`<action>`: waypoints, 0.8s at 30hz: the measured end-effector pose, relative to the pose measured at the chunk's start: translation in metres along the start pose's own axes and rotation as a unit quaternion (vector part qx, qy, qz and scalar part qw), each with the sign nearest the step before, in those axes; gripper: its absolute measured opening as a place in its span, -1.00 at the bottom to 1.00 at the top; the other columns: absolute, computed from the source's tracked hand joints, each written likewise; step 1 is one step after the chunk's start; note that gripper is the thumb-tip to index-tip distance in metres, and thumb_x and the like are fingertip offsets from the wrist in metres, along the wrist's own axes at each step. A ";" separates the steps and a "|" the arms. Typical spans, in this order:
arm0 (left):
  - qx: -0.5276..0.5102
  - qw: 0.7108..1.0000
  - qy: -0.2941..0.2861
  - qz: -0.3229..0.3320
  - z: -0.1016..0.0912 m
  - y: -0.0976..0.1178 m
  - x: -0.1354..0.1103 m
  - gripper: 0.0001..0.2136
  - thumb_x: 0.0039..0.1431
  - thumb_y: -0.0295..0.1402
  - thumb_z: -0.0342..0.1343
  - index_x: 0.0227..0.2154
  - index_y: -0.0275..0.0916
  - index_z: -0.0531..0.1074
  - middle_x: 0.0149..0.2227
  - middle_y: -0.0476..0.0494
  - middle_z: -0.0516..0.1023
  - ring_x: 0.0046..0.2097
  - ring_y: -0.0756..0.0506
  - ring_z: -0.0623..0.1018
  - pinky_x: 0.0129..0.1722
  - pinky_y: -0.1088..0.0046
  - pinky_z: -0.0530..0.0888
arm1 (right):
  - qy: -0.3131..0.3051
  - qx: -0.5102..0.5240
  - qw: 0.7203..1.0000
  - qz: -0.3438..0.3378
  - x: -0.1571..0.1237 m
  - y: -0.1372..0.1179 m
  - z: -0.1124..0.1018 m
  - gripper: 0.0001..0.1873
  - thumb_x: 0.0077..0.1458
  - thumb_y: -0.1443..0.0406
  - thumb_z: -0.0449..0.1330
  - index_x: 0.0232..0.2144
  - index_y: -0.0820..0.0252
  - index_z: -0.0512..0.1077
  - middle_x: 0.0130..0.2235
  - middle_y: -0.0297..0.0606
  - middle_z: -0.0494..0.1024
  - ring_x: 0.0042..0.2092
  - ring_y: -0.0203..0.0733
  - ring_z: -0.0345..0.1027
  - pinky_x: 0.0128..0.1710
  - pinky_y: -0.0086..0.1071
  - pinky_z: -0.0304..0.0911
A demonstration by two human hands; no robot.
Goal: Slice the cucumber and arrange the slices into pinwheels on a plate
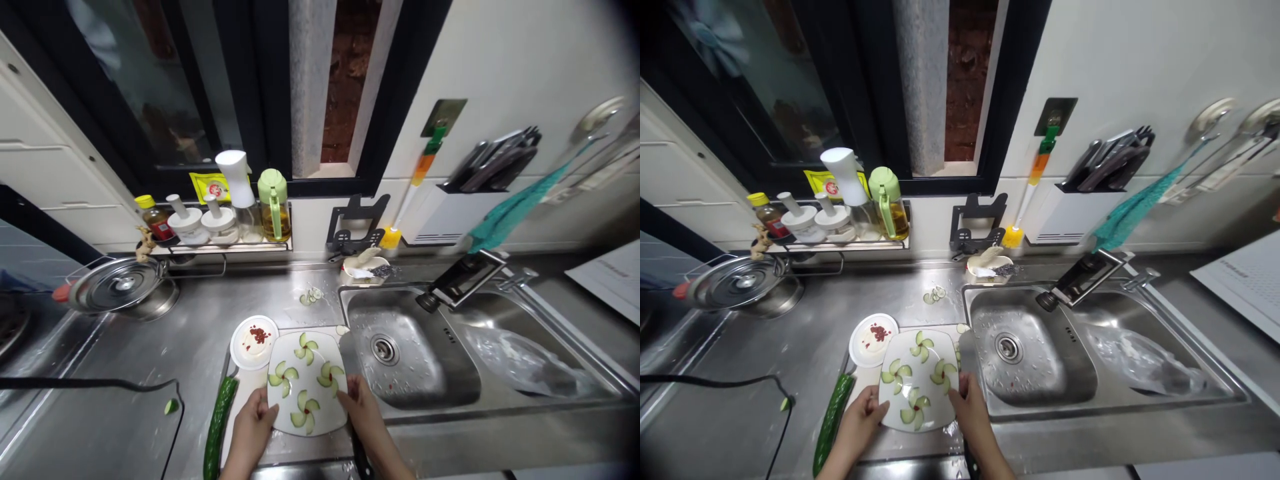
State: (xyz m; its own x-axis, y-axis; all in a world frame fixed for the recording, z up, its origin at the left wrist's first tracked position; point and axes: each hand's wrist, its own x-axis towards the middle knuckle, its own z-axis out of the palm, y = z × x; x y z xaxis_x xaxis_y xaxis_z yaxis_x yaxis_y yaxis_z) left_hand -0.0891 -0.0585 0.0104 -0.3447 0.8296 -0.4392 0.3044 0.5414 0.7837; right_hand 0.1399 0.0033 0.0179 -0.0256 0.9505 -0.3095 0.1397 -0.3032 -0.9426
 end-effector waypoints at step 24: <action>-0.079 0.996 -0.015 0.028 -0.017 0.013 -0.003 -0.59 -0.05 0.02 0.13 -0.29 -0.22 0.48 -0.61 0.05 0.38 -0.49 -0.04 0.41 -0.43 0.49 0.37 | -0.112 0.339 0.926 0.121 -0.024 -0.045 0.023 -0.37 -0.19 0.33 0.35 -0.03 0.01 0.25 -0.10 -0.25 0.54 -0.14 -0.05 0.47 -0.23 -0.23 0.33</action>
State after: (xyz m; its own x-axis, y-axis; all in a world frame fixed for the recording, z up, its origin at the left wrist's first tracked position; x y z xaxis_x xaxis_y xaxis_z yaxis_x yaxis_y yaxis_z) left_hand -0.0991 -0.0559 0.0295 -0.3043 0.8624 -0.4045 0.1778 0.4686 0.8654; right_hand 0.1116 -0.0071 0.0650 -0.2895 0.8346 -0.4687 -0.4830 -0.5502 -0.6812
